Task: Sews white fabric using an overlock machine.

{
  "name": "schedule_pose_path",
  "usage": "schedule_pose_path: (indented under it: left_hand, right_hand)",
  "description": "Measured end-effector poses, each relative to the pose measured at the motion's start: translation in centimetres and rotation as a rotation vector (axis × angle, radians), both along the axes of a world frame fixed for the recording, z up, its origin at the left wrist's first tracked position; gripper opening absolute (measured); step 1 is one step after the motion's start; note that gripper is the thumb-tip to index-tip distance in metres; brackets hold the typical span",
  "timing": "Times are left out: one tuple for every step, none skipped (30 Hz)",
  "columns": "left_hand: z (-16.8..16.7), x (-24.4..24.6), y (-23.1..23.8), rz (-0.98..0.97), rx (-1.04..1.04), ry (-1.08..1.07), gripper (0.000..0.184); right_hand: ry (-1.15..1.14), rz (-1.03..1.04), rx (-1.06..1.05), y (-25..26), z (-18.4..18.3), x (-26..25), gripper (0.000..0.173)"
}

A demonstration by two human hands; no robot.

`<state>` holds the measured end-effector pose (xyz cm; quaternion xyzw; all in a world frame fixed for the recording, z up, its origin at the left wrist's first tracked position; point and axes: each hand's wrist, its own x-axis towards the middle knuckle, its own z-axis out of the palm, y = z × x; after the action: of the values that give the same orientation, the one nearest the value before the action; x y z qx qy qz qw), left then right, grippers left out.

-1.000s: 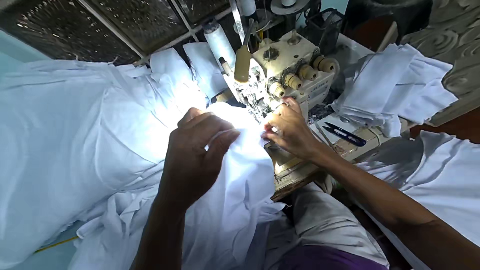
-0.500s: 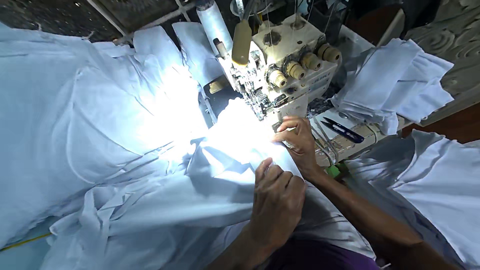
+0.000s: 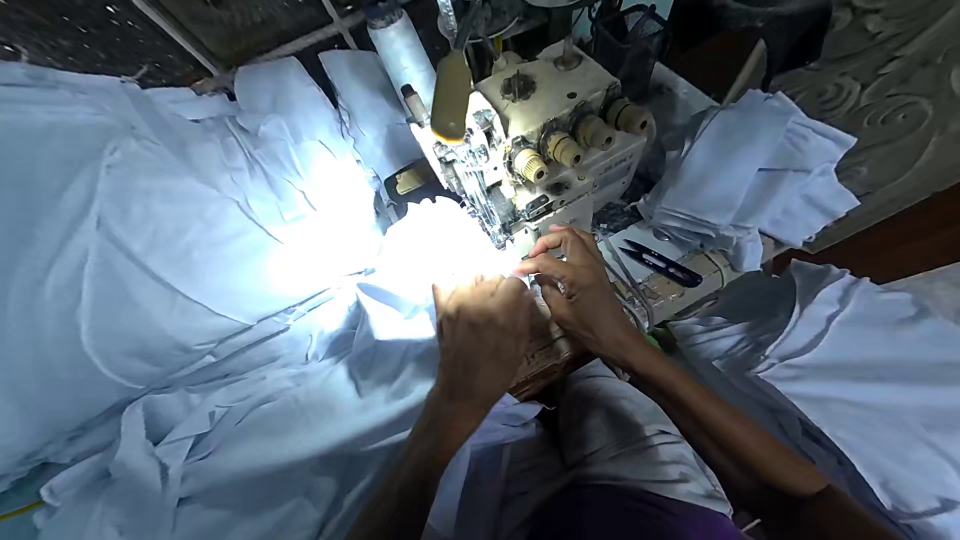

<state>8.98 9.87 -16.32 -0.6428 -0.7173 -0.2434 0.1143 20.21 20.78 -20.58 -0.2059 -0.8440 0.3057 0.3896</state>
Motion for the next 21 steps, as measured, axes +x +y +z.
schedule_pose_path:
  left_hand:
    - [0.1,-0.3,0.3,0.022,-0.017,-0.006,0.022]
    - [0.2,-0.6,0.6,0.043,-0.026,-0.005,0.021]
    - [0.3,-0.8,0.9,0.053,-0.019,-0.007,0.019]
    - [0.4,-0.9,1.0,0.055,-0.015,-0.005,0.018]
    - [0.6,-1.1,1.1,0.047,-0.026,0.000,0.018]
    - [0.9,-1.3,0.9,0.024,-0.048,0.001,0.019]
    - [1.4,-1.7,0.7,-0.010,-0.082,0.001,0.022]
    - [2.1,-2.3,0.3,-0.045,-0.120,0.002,0.027]
    - [2.9,-3.1,0.0,-0.079,-0.142,0.010,0.030]
    - [3.7,-4.3,-0.5,-0.108,-0.158,0.048,0.031]
    - [4.5,-6.0,-1.0,-0.135,-0.175,0.109,0.030]
    - [4.8,-8.4,-1.6,-0.171,-0.185,0.196,0.028]
    - [3.9,-11.9,-1.8,-0.234,-0.143,0.321,0.030]
    - [0.9,-16.4,-0.7,-0.327,0.108,0.455,0.032]
    - [1.3,-17.9,-0.5,-0.292,-0.011,0.521,0.032]
    - [2.2,-18.4,-0.3,-0.269,-0.130,0.544,0.032]
    - [2.7,-18.7,-0.1,-0.282,-0.189,0.545,0.032]
    - [3.0,-19.0,0.0,-0.314,-0.204,0.527,0.031]
    - [3.4,-19.1,0.0,-0.348,-0.216,0.498,0.030]
    - [4.2,-18.7,-0.4,-0.370,-0.258,0.466,0.030]
    - [5.5,-17.8,-1.0,-0.400,-0.304,0.410,0.028]
  right_hand:
    - [-0.043,0.015,0.006,0.2,0.4,0.1,0.027]
    - [-0.083,0.026,0.016,0.4,0.8,0.1,0.029]
    - [-0.118,0.036,0.022,0.6,1.1,0.1,0.032]
    - [-0.142,0.040,0.031,0.7,1.3,0.0,0.034]
    - [-0.159,0.036,0.047,0.7,1.5,-0.1,0.034]
    - [-0.165,0.028,0.065,0.7,1.6,-0.2,0.033]
    - [-0.168,0.019,0.085,0.7,1.6,-0.3,0.032]
    - [-0.172,0.010,0.102,0.5,1.6,-0.3,0.031]
    - [-0.178,0.001,0.116,0.4,1.6,-0.3,0.031]
    - [-0.182,-0.009,0.128,0.3,1.6,-0.2,0.030]
    - [-0.175,-0.027,0.133,0.0,1.5,0.0,0.029]
    - [-0.146,-0.052,0.129,-0.5,1.4,0.2,0.029]
    - [-0.096,-0.077,0.119,-1.2,1.2,0.4,0.029]
    - [-0.024,-0.100,0.120,-2.1,0.7,0.7,0.027]
    - [0.040,-0.106,0.127,-3.4,-0.1,1.1,0.024]
    - [0.071,-0.079,0.131,-4.8,-0.9,1.5,0.020]
    - [0.077,-0.011,0.120,-6.1,-1.5,1.9,0.018]
    - [0.063,0.090,0.103,-7.2,-2.1,2.1,0.016]
    - [0.031,0.207,0.066,-8.0,-2.5,2.1,0.016]
    - [-0.019,0.329,0.007,-8.6,-2.6,1.9,0.016]
    - [-0.079,0.442,-0.070,-8.9,-2.4,1.6,0.019]
